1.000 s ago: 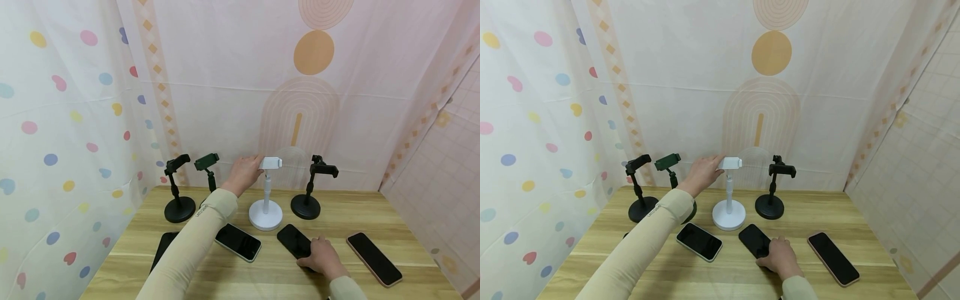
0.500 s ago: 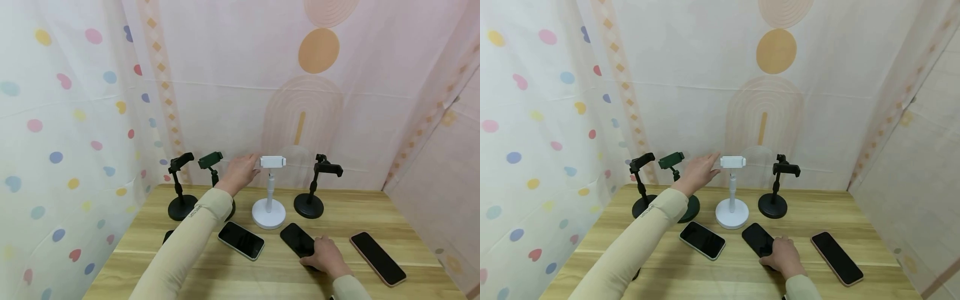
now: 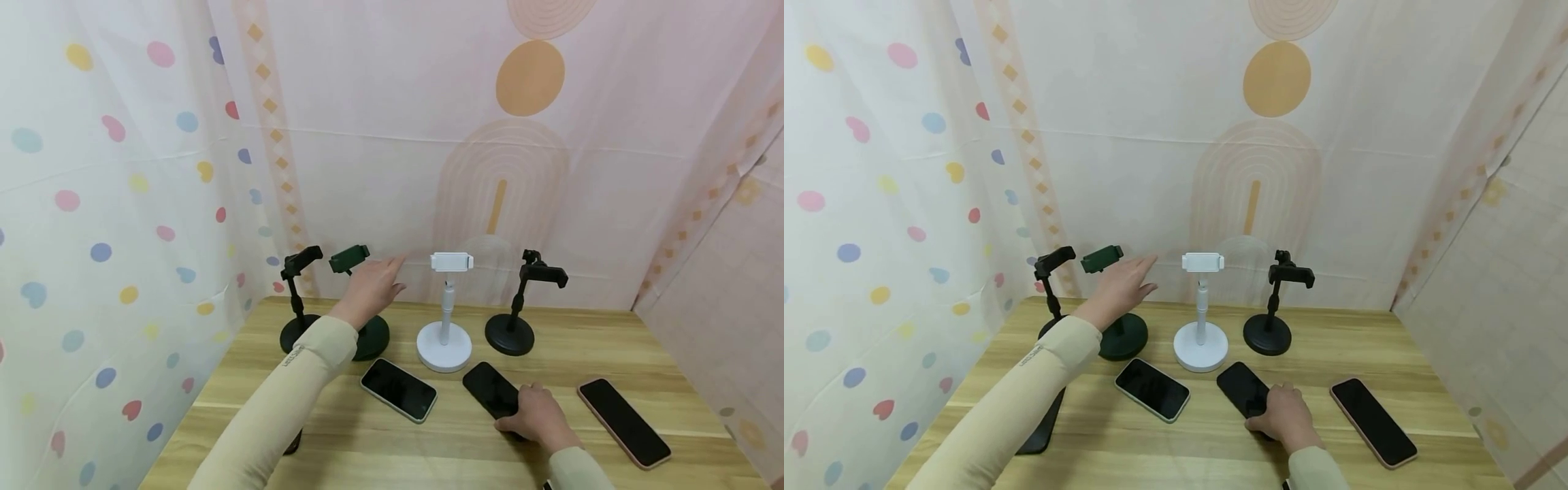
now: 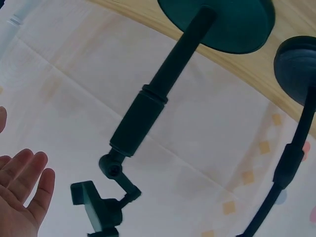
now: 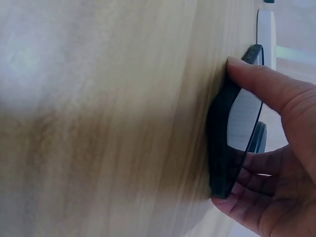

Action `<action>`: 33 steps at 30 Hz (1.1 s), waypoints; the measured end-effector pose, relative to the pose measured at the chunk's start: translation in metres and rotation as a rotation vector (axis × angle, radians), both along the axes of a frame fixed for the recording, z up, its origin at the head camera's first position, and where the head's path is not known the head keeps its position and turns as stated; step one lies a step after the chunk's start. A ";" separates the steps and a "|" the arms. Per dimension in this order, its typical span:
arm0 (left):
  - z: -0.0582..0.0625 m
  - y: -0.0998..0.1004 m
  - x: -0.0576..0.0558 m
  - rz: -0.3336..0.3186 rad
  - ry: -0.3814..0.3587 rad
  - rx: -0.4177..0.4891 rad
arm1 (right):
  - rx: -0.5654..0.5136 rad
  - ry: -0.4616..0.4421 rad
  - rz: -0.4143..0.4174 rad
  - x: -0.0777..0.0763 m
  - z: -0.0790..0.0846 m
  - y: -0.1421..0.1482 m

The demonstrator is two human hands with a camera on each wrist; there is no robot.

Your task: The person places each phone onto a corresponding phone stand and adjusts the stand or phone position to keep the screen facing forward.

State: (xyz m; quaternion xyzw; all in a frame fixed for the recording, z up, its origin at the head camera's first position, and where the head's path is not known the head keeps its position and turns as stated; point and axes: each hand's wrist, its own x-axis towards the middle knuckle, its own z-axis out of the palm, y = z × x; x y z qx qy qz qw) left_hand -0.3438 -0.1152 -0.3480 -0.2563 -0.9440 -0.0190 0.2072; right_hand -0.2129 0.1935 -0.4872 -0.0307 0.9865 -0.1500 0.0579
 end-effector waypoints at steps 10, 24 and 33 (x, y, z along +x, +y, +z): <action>-0.014 -0.015 0.013 -0.038 0.012 0.077 | -0.010 0.044 -0.034 0.000 -0.003 -0.002; -0.041 -0.021 0.019 -0.037 -0.034 0.188 | -0.070 0.085 -0.087 0.004 -0.008 -0.006; -0.037 -0.012 0.016 -0.043 -0.041 0.231 | -0.129 0.218 -0.143 0.004 0.006 -0.020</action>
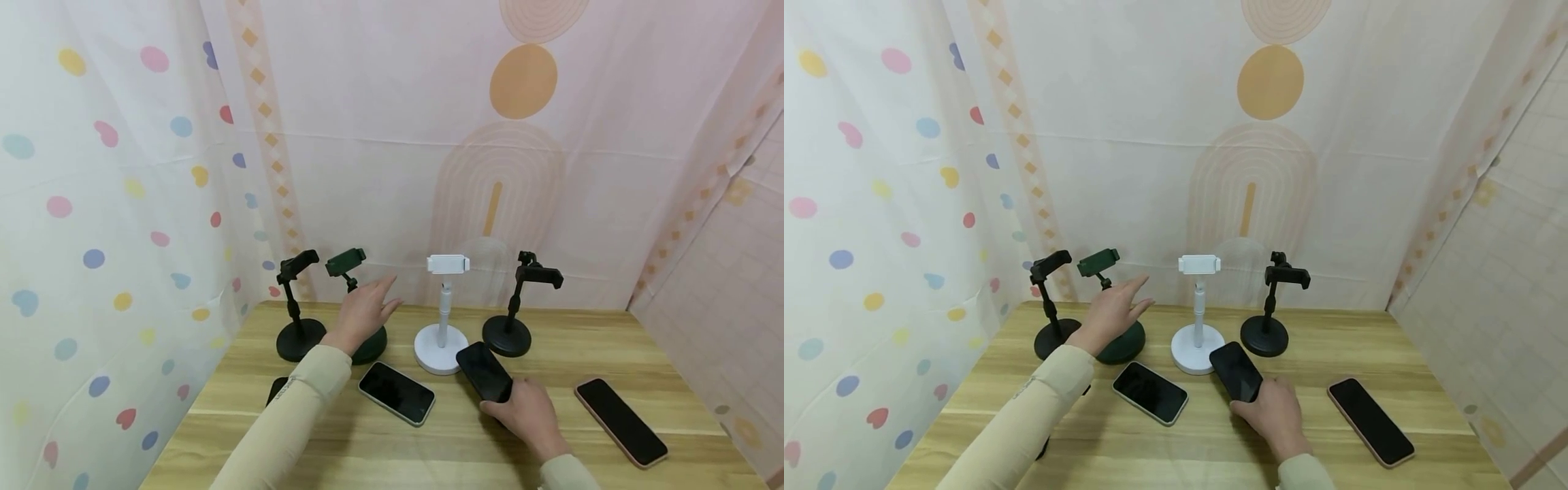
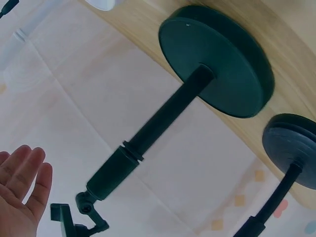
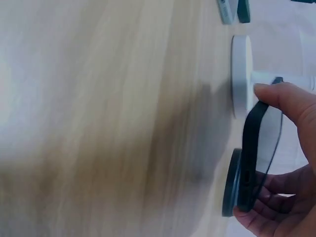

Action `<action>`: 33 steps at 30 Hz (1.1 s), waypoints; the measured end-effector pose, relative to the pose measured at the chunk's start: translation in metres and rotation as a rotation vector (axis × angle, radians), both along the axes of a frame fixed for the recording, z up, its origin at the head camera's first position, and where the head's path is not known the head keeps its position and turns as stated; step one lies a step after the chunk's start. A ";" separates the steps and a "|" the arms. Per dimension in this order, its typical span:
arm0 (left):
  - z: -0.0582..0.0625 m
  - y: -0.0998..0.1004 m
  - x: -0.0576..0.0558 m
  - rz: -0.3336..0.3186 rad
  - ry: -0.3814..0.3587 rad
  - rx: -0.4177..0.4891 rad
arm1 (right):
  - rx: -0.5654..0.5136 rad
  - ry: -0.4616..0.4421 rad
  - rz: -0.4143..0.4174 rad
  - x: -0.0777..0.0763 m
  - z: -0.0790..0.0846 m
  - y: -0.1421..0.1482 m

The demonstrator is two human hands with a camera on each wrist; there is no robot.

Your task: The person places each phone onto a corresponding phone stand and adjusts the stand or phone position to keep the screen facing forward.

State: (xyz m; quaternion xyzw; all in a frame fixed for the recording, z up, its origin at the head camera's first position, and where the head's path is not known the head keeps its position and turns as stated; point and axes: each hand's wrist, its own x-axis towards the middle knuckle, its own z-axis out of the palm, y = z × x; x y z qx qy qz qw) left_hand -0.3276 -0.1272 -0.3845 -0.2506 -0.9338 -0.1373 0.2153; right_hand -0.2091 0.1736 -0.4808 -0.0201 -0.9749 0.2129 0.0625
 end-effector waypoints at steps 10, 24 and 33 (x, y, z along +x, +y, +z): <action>0.007 0.015 -0.001 -0.009 0.002 0.010 | -0.082 0.136 -0.049 0.000 0.015 -0.017; 0.009 0.028 -0.005 -0.038 0.034 0.030 | -0.231 0.276 -0.092 -0.005 0.033 -0.036; 0.010 0.033 -0.006 -0.062 0.147 0.048 | -0.270 0.318 -0.101 -0.012 0.045 -0.048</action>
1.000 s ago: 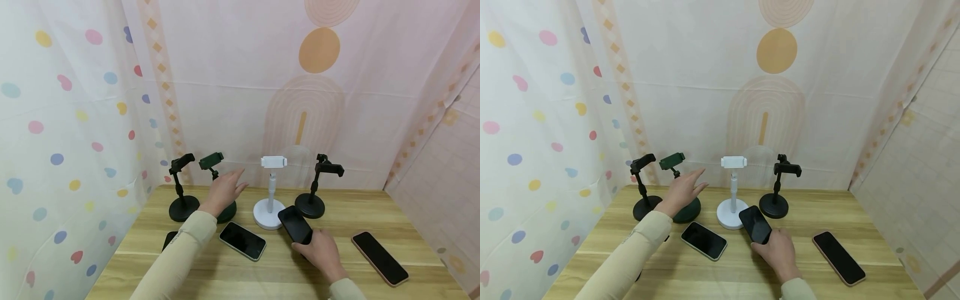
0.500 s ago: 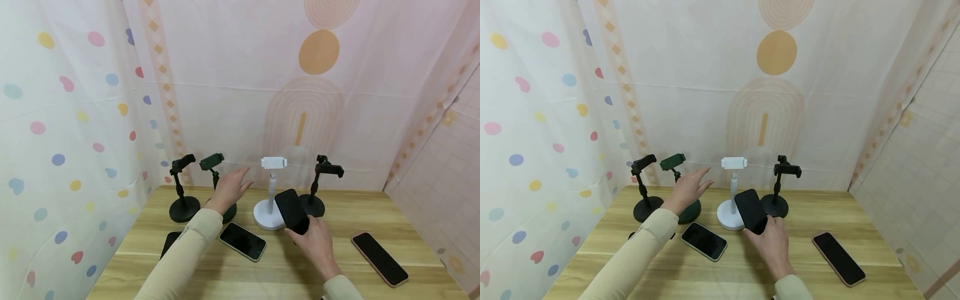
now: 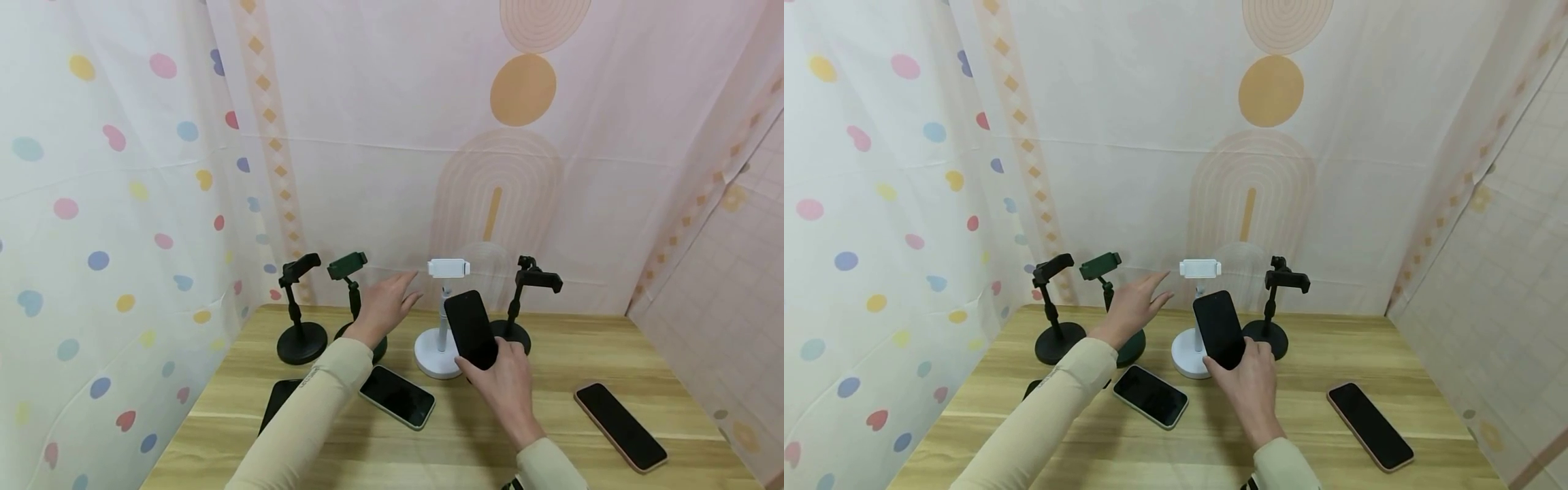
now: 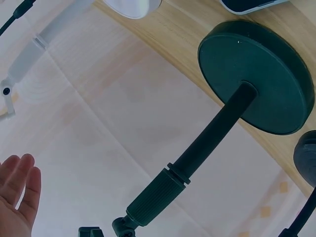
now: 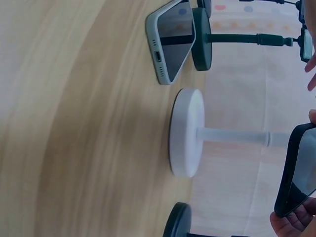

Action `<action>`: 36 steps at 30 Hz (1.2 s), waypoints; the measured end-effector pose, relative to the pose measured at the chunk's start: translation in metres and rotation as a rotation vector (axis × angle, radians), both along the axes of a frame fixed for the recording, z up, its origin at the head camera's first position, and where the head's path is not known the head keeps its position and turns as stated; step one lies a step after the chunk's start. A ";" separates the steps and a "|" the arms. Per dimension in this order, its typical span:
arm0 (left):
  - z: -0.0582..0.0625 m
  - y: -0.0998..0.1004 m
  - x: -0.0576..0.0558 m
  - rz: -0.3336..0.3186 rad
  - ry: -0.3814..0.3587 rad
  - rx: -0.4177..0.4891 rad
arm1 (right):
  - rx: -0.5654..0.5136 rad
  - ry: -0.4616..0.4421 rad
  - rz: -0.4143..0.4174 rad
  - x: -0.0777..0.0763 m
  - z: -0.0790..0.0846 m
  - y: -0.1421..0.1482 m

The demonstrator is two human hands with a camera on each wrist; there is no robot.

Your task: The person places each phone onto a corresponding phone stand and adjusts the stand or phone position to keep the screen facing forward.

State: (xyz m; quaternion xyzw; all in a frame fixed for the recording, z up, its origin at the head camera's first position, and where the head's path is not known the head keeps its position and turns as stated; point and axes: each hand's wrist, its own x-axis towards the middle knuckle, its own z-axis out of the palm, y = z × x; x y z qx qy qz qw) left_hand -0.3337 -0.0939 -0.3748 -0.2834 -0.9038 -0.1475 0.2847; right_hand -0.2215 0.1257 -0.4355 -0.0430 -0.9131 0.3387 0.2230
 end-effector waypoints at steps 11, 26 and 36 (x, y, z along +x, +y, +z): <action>0.002 0.005 -0.007 -0.054 0.113 0.025 | -0.086 0.066 0.012 -0.013 0.020 -0.016; 0.009 0.015 -0.015 -0.041 0.124 -0.006 | -0.187 0.043 0.008 -0.039 0.042 -0.031; 0.010 0.020 -0.018 -0.008 0.132 -0.026 | -0.247 0.038 0.023 -0.052 0.054 -0.041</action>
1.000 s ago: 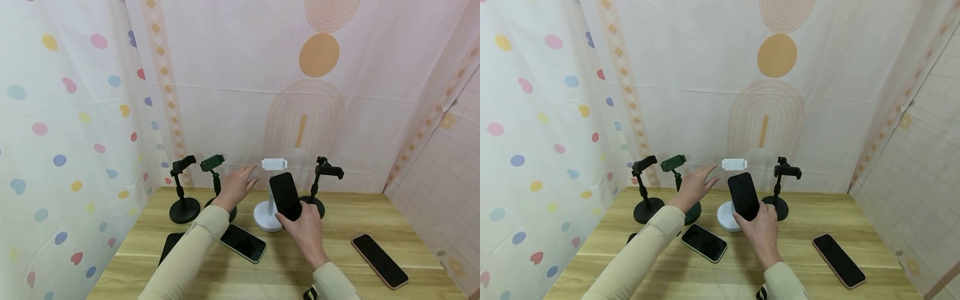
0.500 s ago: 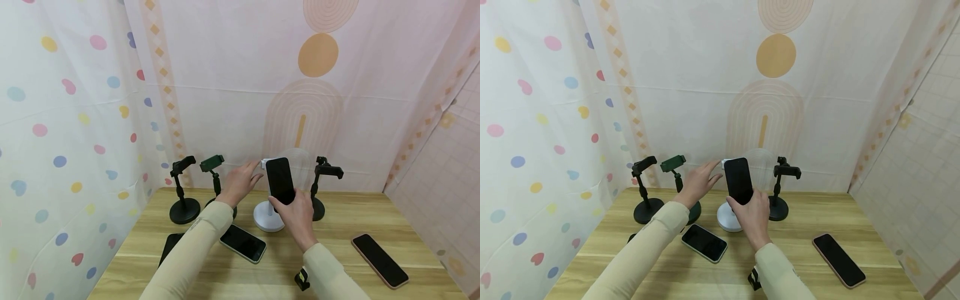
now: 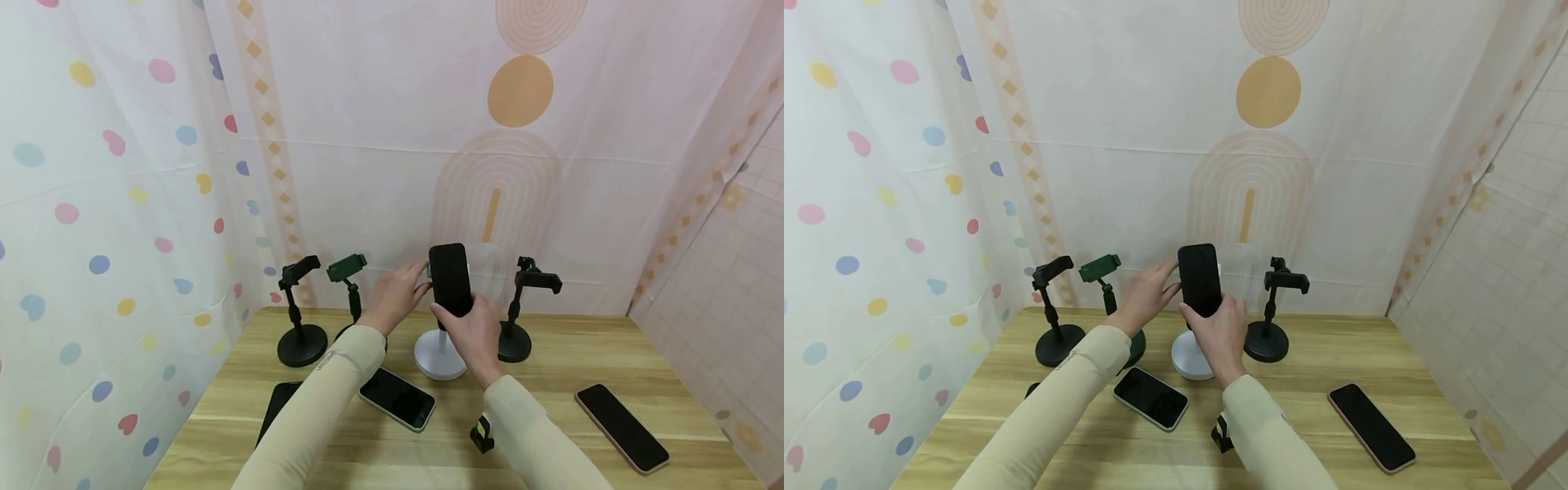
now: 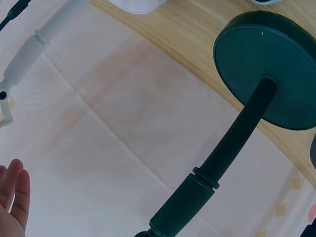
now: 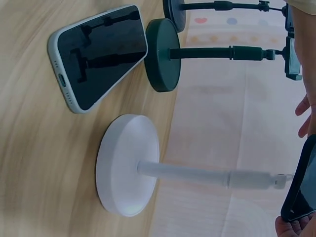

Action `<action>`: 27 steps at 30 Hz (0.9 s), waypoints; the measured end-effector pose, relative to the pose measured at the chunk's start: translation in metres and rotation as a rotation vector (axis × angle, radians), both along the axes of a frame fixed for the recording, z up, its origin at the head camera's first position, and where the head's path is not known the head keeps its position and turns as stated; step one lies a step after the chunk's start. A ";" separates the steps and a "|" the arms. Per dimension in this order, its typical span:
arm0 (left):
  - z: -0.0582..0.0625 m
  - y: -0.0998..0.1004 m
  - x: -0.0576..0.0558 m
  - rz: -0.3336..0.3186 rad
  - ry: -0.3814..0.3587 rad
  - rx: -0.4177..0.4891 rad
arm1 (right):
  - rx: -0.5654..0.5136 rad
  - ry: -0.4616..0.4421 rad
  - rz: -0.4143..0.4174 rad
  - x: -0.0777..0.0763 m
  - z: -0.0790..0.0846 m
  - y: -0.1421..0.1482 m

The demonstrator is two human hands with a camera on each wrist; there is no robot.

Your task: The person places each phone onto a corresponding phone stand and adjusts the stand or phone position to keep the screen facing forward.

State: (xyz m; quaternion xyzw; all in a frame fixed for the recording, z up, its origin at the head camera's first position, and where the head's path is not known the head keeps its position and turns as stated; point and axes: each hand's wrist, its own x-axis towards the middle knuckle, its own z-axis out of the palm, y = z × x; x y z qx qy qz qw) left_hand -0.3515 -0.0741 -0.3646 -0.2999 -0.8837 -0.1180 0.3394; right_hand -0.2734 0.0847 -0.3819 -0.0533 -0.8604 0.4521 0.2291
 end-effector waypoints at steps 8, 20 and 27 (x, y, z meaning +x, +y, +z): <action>-0.001 0.002 -0.003 -0.008 0.004 0.028 | -0.027 0.028 0.004 -0.010 0.002 -0.005; -0.005 0.004 -0.009 -0.053 0.039 0.088 | -0.084 0.027 0.027 -0.017 0.000 -0.011; -0.004 0.004 -0.009 -0.059 0.032 0.104 | -0.088 0.058 0.005 -0.023 -0.004 -0.014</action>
